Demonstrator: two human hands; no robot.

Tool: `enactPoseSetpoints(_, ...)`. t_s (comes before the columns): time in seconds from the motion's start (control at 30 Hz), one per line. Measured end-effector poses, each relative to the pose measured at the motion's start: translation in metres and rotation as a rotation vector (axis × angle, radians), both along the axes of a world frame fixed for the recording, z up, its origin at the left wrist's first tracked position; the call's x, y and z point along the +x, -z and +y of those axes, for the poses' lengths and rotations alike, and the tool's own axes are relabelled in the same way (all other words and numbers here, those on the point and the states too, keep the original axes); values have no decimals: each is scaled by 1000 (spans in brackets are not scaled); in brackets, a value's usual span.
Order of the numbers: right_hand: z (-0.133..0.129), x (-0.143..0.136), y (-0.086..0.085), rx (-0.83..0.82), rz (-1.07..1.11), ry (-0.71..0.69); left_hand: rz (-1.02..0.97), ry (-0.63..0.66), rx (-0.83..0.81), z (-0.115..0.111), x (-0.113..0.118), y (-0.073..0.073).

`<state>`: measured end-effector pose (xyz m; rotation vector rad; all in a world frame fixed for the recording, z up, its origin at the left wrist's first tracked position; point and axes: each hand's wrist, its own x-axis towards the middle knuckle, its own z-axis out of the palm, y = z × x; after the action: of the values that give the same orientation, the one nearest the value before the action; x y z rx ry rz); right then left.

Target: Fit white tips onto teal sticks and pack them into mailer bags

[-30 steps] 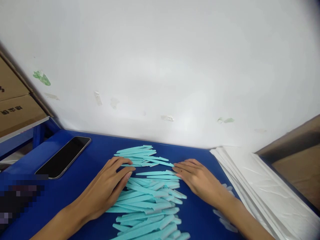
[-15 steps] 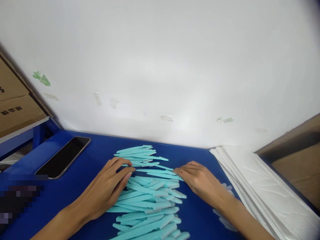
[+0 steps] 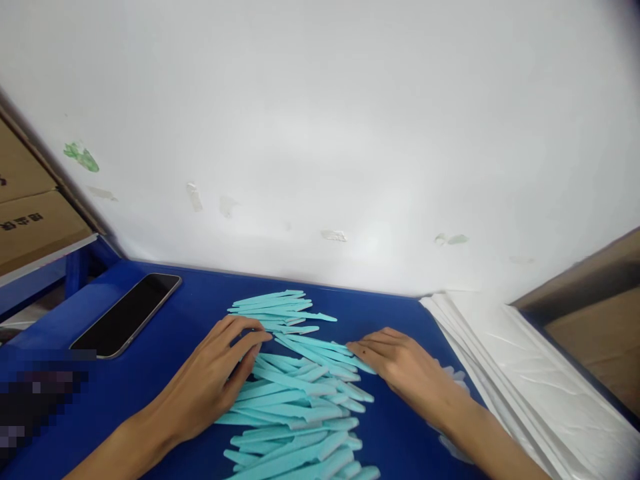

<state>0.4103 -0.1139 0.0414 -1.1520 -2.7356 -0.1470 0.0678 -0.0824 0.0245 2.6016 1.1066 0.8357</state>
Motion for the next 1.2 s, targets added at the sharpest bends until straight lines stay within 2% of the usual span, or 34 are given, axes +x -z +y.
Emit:
enactPoseSetpoints(0.17,-1,-6,5,107,-49,-6,7,11,-4,0,0,1)
enactPoseSetpoints(0.53,0,-19,5,160,-89,38,10,29,-21,-1,0,4)
enactPoseSetpoints(0.83,0,-25,9,158,-45,16,25,36,12,-3,2,4)
enactPoseSetpoints(1.07,-6,-24,-9,197,119,45,98,86,127,-5,0,0)
enactPoseSetpoints(1.2,-18,-37,-23,184,230,-31,95,111,219,-8,7,-1)
